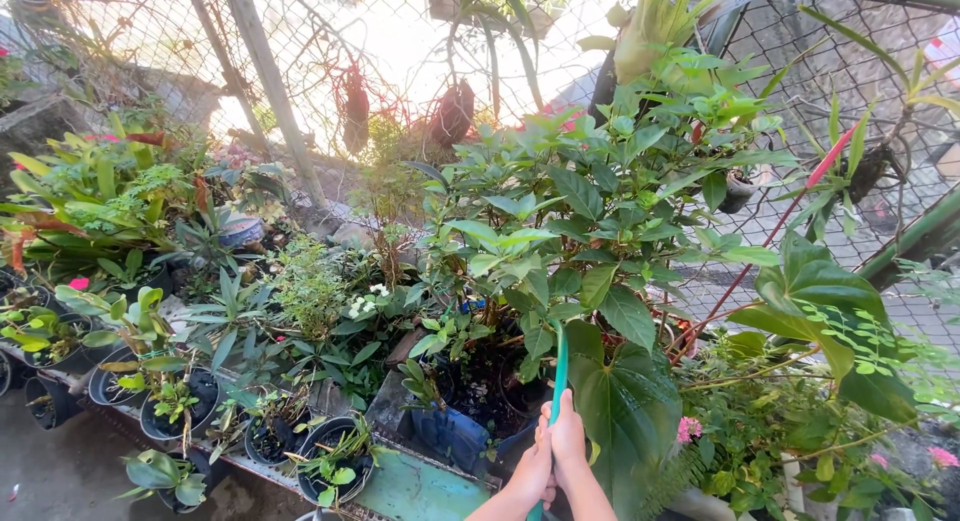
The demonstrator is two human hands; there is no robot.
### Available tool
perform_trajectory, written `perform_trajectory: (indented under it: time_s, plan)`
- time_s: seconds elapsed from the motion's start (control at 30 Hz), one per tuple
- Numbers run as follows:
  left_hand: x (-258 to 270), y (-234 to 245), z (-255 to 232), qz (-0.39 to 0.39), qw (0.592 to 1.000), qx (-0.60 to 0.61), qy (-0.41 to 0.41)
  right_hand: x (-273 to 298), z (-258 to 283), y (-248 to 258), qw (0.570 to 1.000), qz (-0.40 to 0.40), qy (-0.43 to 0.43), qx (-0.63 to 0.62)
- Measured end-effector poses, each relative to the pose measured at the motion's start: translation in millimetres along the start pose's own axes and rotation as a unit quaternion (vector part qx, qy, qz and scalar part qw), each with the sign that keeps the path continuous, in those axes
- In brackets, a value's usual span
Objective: Watering several potted plants on a balcony using a garden hose.
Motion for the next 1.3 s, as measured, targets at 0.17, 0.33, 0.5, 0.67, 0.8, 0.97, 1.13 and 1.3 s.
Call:
perform_trajectory:
  time_s: [0.17, 0.33, 0.5, 0.67, 0.8, 0.97, 1.13, 1.3]
  plan:
    - [0, 1, -10, -0.005, 0.999, -0.034, 0.031, 8, 4, -5, 1.0, -0.021, 0.005, -0.01]
    - [9, -11, -17, 0.043, 0.997, -0.054, 0.035, 1, 1, 10, 0.998, -0.056, 0.011, -0.007]
    - [-4, -5, 3, 0.021, 0.998, -0.053, -0.006, 10, 1, 11, 0.998, -0.057, 0.039, -0.009]
    - [-1, 9, -7, -0.007, 0.998, -0.053, -0.023, 7, -1, -10, 0.999, -0.018, 0.039, -0.004]
    - [3, 21, -21, -0.034, 0.998, -0.029, -0.049, 9, -1, -37, 1.0, 0.016, 0.0, -0.001]
    - [1, 40, -35, -0.067, 0.99, -0.041, -0.114, 5, -1, -65, 0.993, 0.11, 0.013, 0.028]
    - [1, 42, -44, -0.088, 0.991, -0.043, -0.088, 2, 3, -72, 0.994, 0.111, -0.005, 0.012]
    - [-20, 38, -7, -0.043, 0.996, -0.046, -0.067, -12, 2, -45, 0.999, 0.039, -0.006, 0.034]
Point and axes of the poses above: each hand's wrist, its own x-axis away from the middle knuckle, its own y-axis out of the back of the hand, z = x × y, the point moved 4 cm from there along -x, towards the middle knuckle, and after that the axes turned 15 degrees about -y, right-handed, at the moved point
